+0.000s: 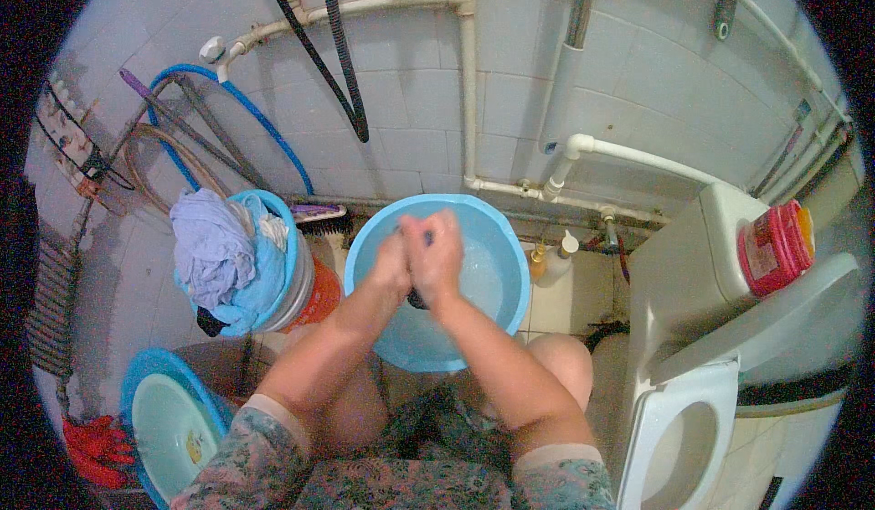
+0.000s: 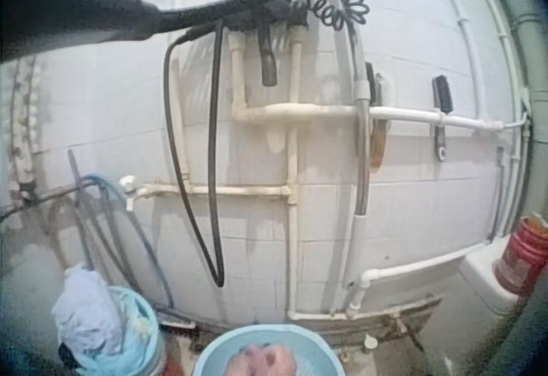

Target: The person sits on the floor and hand-washes a dark garment in a blue basin filled with soapy water. They repeatedly scrub, rinse, and wring the fabric by hand, occasionally lifting it to inspect the cleaning progress.

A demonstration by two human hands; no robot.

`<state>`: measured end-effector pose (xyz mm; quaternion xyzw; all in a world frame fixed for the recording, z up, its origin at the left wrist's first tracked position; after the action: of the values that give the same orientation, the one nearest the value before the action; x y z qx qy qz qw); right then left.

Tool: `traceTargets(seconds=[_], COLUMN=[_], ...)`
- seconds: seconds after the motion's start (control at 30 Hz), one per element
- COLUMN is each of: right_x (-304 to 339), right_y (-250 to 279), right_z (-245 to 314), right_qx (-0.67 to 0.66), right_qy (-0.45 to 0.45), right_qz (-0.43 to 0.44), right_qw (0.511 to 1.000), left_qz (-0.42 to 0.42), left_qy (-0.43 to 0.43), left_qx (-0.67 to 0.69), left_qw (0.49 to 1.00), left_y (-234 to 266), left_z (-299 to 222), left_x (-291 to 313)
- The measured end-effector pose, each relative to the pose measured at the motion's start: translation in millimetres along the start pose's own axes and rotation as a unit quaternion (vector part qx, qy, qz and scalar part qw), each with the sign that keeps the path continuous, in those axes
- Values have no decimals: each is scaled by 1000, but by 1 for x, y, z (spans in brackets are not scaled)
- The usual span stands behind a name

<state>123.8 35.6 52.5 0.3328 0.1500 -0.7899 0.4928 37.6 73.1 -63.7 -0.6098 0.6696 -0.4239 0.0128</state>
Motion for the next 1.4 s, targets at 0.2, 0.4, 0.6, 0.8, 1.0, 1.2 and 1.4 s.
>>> traceTargets(seconds=[0.2, 0.4, 0.6, 0.8, 1.0, 1.2, 1.4], right_x=[20, 43, 8, -30, -18, -4, -17], right_y=[-1, -32, -10, 3, -1, -12, -7], right_z=[-115, -60, -72, -20, 52, 104, 1], right_qx=[-188, -488, -413, -508, -14, 147, -58], right_qy=[-369, -519, -426, -365, 108, 255, -60], right_qz=[-43, 87, 19, -107, 203, 164, 110], right_qw=[909, 697, 804, 773, 973, 941, 990], left_qz=[51, 106, 201, 337, 210, 286, 63], left_qy=[103, 114, 79, 196, 84, 56, -36], left_qx=[-20, -29, -13, 82, 166, 147, 132], left_qw=[993, 987, 976, 917, 960, 945, 989], left_y=[-1, -24, -24, -44, -31, -40, -28], left_z=[8, -24, -30, 2, -41, -38, -20], left_x=[-13, 29, 31, 56, 26, 20, 7])
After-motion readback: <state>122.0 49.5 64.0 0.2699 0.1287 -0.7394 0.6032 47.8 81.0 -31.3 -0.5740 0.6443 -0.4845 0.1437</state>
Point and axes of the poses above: each hand's wrist, its own x-axis away from the middle knuckle, its own y-axis out of the back of the hand, z = x × y, the point moved 9 cm from there along -x, towards the middle knuckle, and after that the axes turned 9 degrees about y, right-handed, at the moved point
